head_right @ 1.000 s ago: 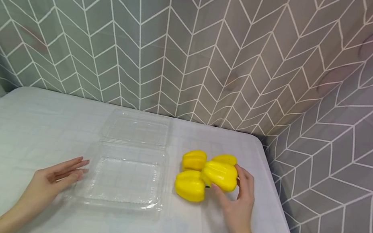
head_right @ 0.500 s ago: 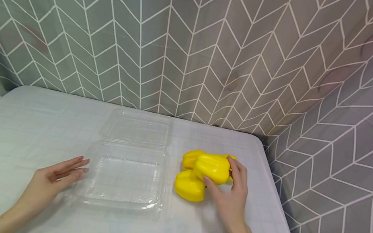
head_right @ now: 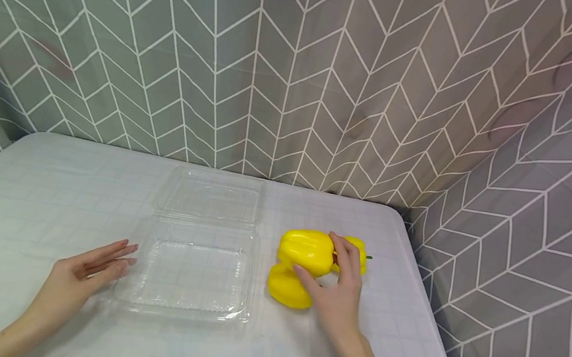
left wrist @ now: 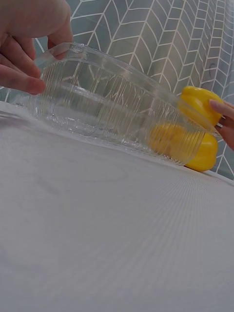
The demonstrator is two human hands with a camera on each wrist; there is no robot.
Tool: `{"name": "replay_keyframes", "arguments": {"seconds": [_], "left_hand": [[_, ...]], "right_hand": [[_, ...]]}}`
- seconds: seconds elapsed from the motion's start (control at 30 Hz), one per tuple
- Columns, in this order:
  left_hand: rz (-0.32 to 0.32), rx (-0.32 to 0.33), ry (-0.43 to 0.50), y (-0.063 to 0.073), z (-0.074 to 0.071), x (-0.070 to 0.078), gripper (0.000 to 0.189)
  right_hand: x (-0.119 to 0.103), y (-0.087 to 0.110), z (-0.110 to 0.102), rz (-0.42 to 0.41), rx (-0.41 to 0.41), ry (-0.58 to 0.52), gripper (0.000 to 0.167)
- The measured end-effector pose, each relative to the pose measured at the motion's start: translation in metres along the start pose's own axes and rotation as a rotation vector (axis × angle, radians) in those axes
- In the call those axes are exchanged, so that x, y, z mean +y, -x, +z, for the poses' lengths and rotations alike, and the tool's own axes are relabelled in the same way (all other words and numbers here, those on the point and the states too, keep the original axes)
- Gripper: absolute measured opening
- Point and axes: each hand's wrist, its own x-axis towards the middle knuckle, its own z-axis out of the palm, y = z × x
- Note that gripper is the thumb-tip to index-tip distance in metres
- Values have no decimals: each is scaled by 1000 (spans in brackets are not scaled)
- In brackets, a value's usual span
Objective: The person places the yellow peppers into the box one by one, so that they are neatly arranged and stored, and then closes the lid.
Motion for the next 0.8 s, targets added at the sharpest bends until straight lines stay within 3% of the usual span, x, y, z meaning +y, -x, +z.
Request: {"name": "replay_keyframes", "arguments": {"seconds": [0.2, 0.53, 0.8], "left_hand": [[22, 0, 2, 0, 1, 0, 45], [-14, -4, 8, 0, 0, 2, 45], [17, 5, 10, 0, 0, 2, 44]], "right_hand": [[-6, -1, 6, 44, -19, -25, 77], [-19, -6, 18, 28, -64, -6, 75], [-23, -7, 31, 39, -100, 8, 74]]}}
